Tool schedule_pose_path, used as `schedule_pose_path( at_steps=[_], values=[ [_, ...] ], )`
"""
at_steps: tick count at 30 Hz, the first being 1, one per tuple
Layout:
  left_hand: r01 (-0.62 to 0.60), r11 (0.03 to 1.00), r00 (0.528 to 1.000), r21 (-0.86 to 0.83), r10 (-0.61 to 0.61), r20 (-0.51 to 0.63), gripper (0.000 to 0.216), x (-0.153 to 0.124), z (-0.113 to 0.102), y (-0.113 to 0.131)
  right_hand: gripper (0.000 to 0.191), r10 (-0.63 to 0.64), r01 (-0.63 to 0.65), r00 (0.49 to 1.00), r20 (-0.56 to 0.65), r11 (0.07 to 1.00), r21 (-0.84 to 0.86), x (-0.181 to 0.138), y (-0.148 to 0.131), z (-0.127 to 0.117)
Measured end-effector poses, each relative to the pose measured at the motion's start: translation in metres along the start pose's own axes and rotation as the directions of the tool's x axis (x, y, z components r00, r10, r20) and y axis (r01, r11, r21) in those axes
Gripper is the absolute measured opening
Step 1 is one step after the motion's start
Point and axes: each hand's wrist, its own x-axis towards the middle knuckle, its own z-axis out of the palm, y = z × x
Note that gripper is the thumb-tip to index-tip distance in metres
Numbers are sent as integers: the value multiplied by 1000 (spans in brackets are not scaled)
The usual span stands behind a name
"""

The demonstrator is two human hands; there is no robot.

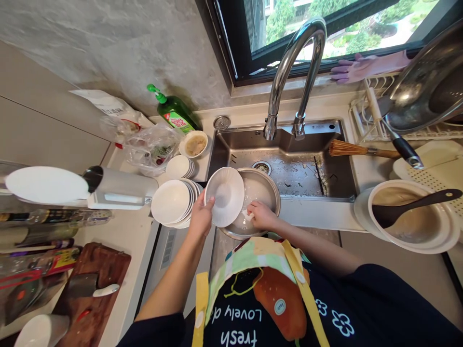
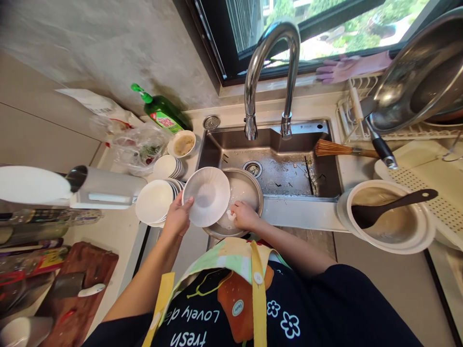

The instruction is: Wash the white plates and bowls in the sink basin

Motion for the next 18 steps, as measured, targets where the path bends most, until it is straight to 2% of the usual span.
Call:
schedule_pose_path(
  at_steps=[10,18],
  values=[
    [-45,999,999,-15,45,-1,63,0,-10,13,21,-12,12,1000,-7,1000,-8,1,1,3],
    [-80,995,997,-63,79,-14,63,3,-16,10,20,0,0,1000,-8,1000,-12,-1,-2,-1]
  ],
)
